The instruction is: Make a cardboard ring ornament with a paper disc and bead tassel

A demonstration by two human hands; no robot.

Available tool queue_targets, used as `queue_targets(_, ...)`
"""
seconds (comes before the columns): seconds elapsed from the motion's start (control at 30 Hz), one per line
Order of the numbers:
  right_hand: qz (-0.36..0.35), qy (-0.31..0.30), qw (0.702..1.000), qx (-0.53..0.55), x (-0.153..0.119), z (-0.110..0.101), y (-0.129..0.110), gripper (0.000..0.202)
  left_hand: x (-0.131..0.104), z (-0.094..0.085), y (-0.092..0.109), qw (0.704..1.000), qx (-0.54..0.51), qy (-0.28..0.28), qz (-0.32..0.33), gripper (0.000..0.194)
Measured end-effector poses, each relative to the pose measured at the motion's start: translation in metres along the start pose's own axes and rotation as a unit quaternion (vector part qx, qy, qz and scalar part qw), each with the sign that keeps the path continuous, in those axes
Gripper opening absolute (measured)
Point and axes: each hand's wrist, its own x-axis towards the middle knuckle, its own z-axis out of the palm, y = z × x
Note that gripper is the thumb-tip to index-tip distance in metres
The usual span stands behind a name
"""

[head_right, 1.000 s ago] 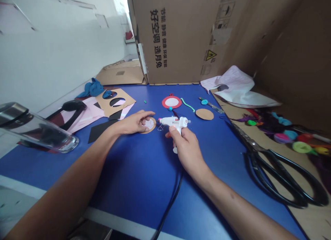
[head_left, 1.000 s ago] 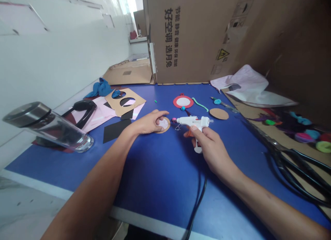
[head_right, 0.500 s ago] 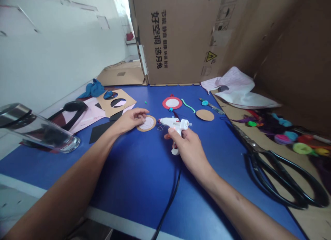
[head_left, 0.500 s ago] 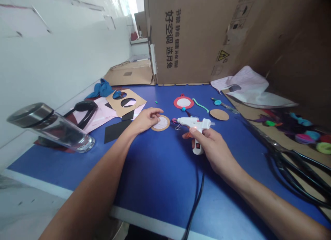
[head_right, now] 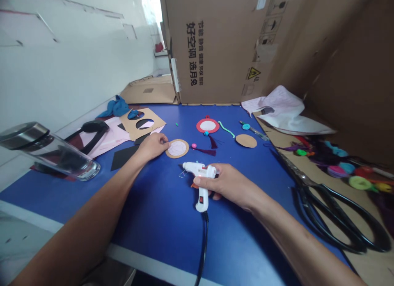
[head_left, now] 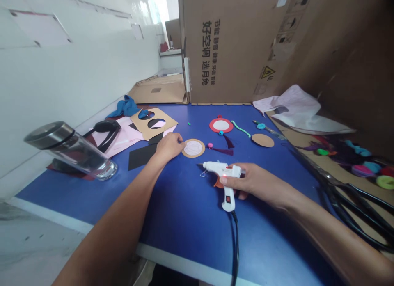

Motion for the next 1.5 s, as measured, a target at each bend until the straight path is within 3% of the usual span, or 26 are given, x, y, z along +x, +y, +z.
queue_targets(0.13, 0.011, 0.033, 0.994, -0.108, 0.0, -0.012, 0.006, 0.061, -0.002, 0.0, 0.004, 1.0, -0.002, -0.002, -0.029, 0.017)
queue_targets(0.23, -0.029, 0.073, 0.975, -0.206, 0.0, -0.023, 0.012, 0.057, -0.003, 0.001, 0.006, 0.999, -0.003, 0.002, -0.04, 0.019)
queue_targets(0.33, -0.061, 0.113, 0.963, -0.238, 0.0, -0.031, 0.012, 0.046, -0.004, 0.001, 0.008, 0.999, -0.007, 0.006, -0.05, 0.017)
queue_targets(0.47, -0.1, 0.209, 0.938, -0.259, 0.01, -0.029, -0.014, 0.03, -0.006, -0.001, 0.009, 0.999, -0.01, -0.002, -0.046, 0.013)
queue_targets(0.57, -0.126, 0.244, 0.912, -0.306, 0.037, -0.022, -0.046, 0.018, -0.007, -0.005, 0.007, 0.999, -0.013, -0.013, -0.04, 0.015)
queue_targets(0.7, -0.116, 0.205, 0.906, -0.352, 0.094, -0.012, -0.081, 0.011, -0.008, -0.012, 0.001, 0.999, -0.012, -0.039, -0.025, 0.025)
queue_targets(0.87, -0.068, 0.171, 0.909, -0.374, 0.145, -0.005, -0.097, 0.025, -0.009, -0.014, -0.004, 0.997, -0.021, -0.073, -0.023, 0.025)
queue_targets(1.2, -0.009, 0.111, 0.929, -0.354, 0.156, 0.004, -0.101, 0.014, -0.014, -0.016, 0.001, 0.998, -0.006, -0.055, -0.016, 0.019)
queue_targets(1.5, -0.007, 0.11, 0.934, -0.34, 0.16, -0.009, -0.09, 0.009, -0.014, -0.013, 0.003, 0.998, 0.009, -0.056, -0.012, 0.017)
